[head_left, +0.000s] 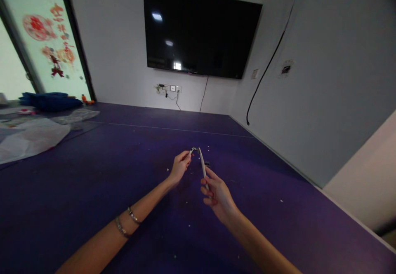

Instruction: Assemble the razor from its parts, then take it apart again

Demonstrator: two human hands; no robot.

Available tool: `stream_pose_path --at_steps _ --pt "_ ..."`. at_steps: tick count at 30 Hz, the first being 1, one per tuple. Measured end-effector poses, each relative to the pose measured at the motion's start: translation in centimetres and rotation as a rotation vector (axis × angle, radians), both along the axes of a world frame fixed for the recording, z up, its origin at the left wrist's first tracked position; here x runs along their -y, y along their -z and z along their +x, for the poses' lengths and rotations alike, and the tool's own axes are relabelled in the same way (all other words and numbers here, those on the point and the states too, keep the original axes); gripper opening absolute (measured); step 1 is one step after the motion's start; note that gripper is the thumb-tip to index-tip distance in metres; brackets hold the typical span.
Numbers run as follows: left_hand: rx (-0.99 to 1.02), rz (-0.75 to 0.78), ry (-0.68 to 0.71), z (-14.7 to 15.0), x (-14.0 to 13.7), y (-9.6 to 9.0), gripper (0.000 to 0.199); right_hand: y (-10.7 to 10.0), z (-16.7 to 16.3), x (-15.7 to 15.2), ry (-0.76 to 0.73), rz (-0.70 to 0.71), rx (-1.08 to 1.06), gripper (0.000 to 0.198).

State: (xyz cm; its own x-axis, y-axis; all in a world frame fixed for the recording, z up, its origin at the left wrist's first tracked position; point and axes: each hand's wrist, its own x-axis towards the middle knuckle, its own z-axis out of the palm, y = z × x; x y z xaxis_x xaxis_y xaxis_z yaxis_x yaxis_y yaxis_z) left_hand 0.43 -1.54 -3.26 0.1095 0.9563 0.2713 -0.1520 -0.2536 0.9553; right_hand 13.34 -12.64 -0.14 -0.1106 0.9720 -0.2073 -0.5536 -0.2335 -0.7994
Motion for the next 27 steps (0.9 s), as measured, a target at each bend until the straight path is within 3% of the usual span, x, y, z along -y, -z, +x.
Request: stream_pose_path --at_steps 27 --pt "0.000 0.139 0.051 1.7 1.1 0.7 0.020 0.6 -0.9 1.3 0.117 0.051 -0.051 0.055"
